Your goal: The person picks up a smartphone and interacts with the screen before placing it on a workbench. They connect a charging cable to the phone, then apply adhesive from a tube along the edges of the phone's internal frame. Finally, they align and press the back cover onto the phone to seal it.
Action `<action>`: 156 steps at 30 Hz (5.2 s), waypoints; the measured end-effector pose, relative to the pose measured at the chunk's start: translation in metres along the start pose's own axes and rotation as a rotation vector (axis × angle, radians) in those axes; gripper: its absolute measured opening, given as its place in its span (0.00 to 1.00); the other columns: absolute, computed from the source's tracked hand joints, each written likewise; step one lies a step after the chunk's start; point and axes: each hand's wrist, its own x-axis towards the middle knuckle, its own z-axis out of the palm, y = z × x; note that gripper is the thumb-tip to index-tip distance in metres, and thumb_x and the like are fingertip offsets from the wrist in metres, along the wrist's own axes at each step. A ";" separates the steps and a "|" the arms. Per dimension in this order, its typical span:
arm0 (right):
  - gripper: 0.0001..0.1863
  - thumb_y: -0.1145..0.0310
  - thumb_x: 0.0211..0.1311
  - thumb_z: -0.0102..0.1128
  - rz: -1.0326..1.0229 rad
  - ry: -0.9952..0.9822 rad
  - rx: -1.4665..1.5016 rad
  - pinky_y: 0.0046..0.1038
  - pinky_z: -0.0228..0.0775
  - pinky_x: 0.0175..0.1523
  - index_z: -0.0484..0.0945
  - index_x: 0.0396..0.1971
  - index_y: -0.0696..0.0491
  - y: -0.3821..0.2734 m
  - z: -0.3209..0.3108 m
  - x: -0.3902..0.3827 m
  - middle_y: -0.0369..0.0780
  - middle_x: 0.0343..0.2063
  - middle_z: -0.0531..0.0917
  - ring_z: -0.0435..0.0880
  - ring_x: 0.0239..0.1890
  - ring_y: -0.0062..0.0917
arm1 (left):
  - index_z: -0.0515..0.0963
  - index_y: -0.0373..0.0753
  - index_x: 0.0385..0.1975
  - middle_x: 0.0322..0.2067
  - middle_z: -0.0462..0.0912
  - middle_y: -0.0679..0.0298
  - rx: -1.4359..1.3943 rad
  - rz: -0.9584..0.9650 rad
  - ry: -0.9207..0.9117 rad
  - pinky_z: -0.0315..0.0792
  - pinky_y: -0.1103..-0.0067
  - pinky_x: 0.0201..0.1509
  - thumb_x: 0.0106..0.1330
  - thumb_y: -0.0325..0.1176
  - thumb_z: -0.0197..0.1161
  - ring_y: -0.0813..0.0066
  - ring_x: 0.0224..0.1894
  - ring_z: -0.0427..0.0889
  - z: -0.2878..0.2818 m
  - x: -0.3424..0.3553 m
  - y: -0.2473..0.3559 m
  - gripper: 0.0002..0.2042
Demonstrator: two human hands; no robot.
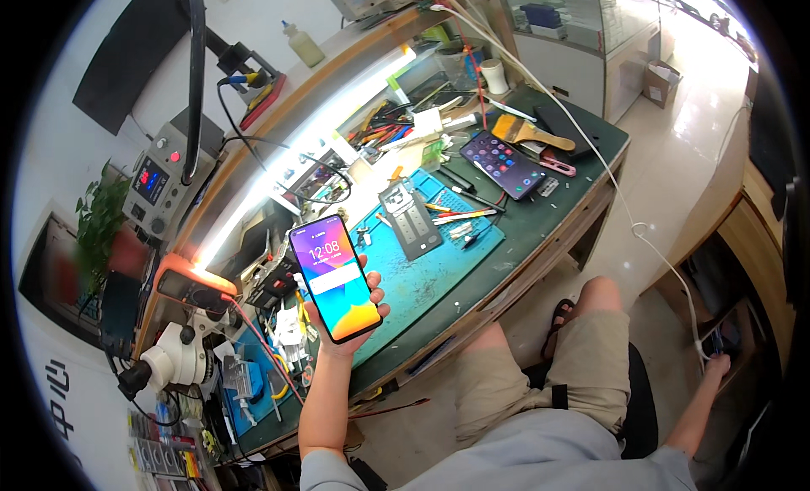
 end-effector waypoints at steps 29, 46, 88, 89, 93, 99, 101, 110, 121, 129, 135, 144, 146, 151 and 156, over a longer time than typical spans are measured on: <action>0.12 0.62 0.65 0.66 0.135 -1.502 -0.661 0.24 0.63 0.27 0.83 0.41 0.56 0.206 0.322 -0.520 0.30 0.19 0.76 0.69 0.22 0.12 | 0.61 0.28 0.63 0.57 0.72 0.50 -0.527 0.434 0.361 0.65 0.58 0.74 0.66 0.60 0.61 0.55 0.62 0.71 0.108 0.035 -0.100 0.40; 0.15 0.61 0.74 0.58 0.464 -1.477 -0.563 0.19 0.69 0.27 0.83 0.47 0.57 0.194 0.333 -0.525 0.31 0.19 0.78 0.77 0.24 0.11 | 0.64 0.29 0.61 0.54 0.73 0.51 -0.372 0.398 0.382 0.64 0.58 0.74 0.69 0.64 0.53 0.56 0.59 0.73 0.106 0.035 -0.107 0.39; 0.51 0.58 0.50 0.80 0.157 -1.876 -0.900 0.34 0.67 0.65 0.60 0.71 0.55 0.190 0.282 -0.461 0.41 0.55 0.78 0.76 0.58 0.28 | 0.59 0.37 0.71 0.54 0.77 0.53 0.009 0.120 0.223 0.73 0.57 0.54 0.68 0.75 0.36 0.58 0.48 0.78 0.067 0.018 -0.074 0.47; 0.49 0.59 0.52 0.79 0.159 -1.814 -0.965 0.33 0.69 0.63 0.61 0.70 0.55 0.193 0.272 -0.450 0.41 0.54 0.79 0.78 0.56 0.28 | 0.59 0.37 0.71 0.55 0.76 0.52 0.002 0.087 0.228 0.73 0.57 0.55 0.68 0.74 0.37 0.58 0.49 0.78 0.062 0.017 -0.068 0.46; 0.35 0.64 0.59 0.73 0.052 -1.483 -1.141 0.27 0.76 0.51 0.69 0.65 0.57 0.211 0.223 -0.397 0.41 0.43 0.85 0.84 0.44 0.25 | 0.59 0.37 0.71 0.62 0.72 0.50 -0.063 0.011 0.206 0.72 0.56 0.59 0.69 0.73 0.36 0.54 0.53 0.78 0.047 0.016 -0.052 0.45; 0.17 0.68 0.69 0.62 -0.248 -0.915 -1.226 0.22 0.74 0.41 0.79 0.53 0.60 0.227 0.162 -0.301 0.39 0.34 0.85 0.82 0.34 0.19 | 0.59 0.39 0.72 0.67 0.68 0.51 -0.146 -0.063 0.295 0.67 0.53 0.66 0.72 0.69 0.38 0.52 0.60 0.75 0.030 0.012 -0.047 0.41; 0.15 0.68 0.70 0.60 -0.356 -0.818 -1.259 0.22 0.73 0.40 0.81 0.51 0.60 0.227 0.155 -0.286 0.37 0.32 0.84 0.80 0.32 0.18 | 0.58 0.40 0.72 0.68 0.66 0.51 -0.172 -0.082 0.308 0.65 0.53 0.67 0.72 0.69 0.37 0.51 0.61 0.74 0.030 0.011 -0.046 0.41; 0.18 0.62 0.74 0.55 -0.444 -0.787 -1.245 0.24 0.65 0.31 0.83 0.31 0.61 0.252 0.159 -0.267 0.31 0.19 0.74 0.71 0.25 0.14 | 0.57 0.38 0.72 0.70 0.63 0.50 -0.269 -0.070 0.259 0.64 0.52 0.69 0.71 0.71 0.37 0.49 0.64 0.73 0.031 0.007 -0.045 0.43; 0.13 0.64 0.67 0.62 -0.888 -1.474 -0.809 0.27 0.63 0.27 0.82 0.35 0.60 0.211 0.281 -0.449 0.39 0.25 0.80 0.74 0.24 0.24 | 0.55 0.36 0.72 0.57 0.74 0.55 -0.188 -0.065 0.201 0.68 0.59 0.68 0.71 0.70 0.38 0.59 0.58 0.76 0.017 0.011 -0.049 0.43; 0.17 0.72 0.63 0.65 -1.018 -1.783 -0.831 0.28 0.78 0.38 0.80 0.52 0.57 0.235 0.372 -0.547 0.43 0.40 0.86 0.85 0.34 0.31 | 0.64 0.45 0.64 0.52 0.74 0.64 0.185 -0.015 0.618 0.64 0.59 0.70 0.73 0.60 0.51 0.67 0.59 0.74 0.031 -0.020 -0.057 0.30; 0.14 0.74 0.71 0.56 0.047 -1.809 -1.128 0.23 0.75 0.36 0.82 0.52 0.60 0.268 0.421 -0.527 0.38 0.36 0.87 0.81 0.31 0.15 | 0.64 0.35 0.58 0.57 0.74 0.56 0.249 0.034 0.703 0.69 0.56 0.69 0.78 0.35 0.51 0.62 0.61 0.75 0.063 -0.060 -0.042 0.15; 0.13 0.73 0.71 0.55 -0.014 -1.982 -1.446 0.26 0.76 0.48 0.84 0.49 0.59 0.321 0.476 -0.524 0.41 0.38 0.88 0.85 0.40 0.23 | 0.70 0.29 0.62 0.53 0.80 0.48 0.462 -0.357 0.489 0.78 0.67 0.60 0.78 0.32 0.51 0.60 0.55 0.82 0.069 -0.089 -0.025 0.18; 0.12 0.74 0.68 0.56 -0.294 -2.056 -1.441 0.30 0.77 0.48 0.85 0.47 0.59 0.330 0.477 -0.525 0.43 0.38 0.89 0.87 0.40 0.30 | 0.71 0.31 0.61 0.52 0.80 0.51 0.603 -0.312 0.457 0.79 0.71 0.57 0.77 0.30 0.53 0.64 0.52 0.83 0.074 -0.087 -0.021 0.17; 0.07 0.67 0.65 0.63 -1.213 -1.754 -0.975 0.37 0.77 0.44 0.84 0.39 0.53 0.310 0.469 -0.528 0.43 0.35 0.86 0.85 0.40 0.38 | 0.74 0.34 0.59 0.46 0.83 0.59 1.127 -0.069 0.427 0.78 0.78 0.48 0.73 0.25 0.58 0.73 0.43 0.84 0.070 -0.077 -0.012 0.16; 0.08 0.68 0.65 0.63 -1.095 -1.803 -1.134 0.32 0.77 0.40 0.85 0.41 0.54 0.261 0.459 -0.519 0.41 0.33 0.87 0.86 0.34 0.34 | 0.75 0.35 0.57 0.42 0.84 0.60 1.714 0.160 0.368 0.75 0.75 0.46 0.62 0.24 0.68 0.70 0.41 0.82 0.051 -0.054 0.001 0.22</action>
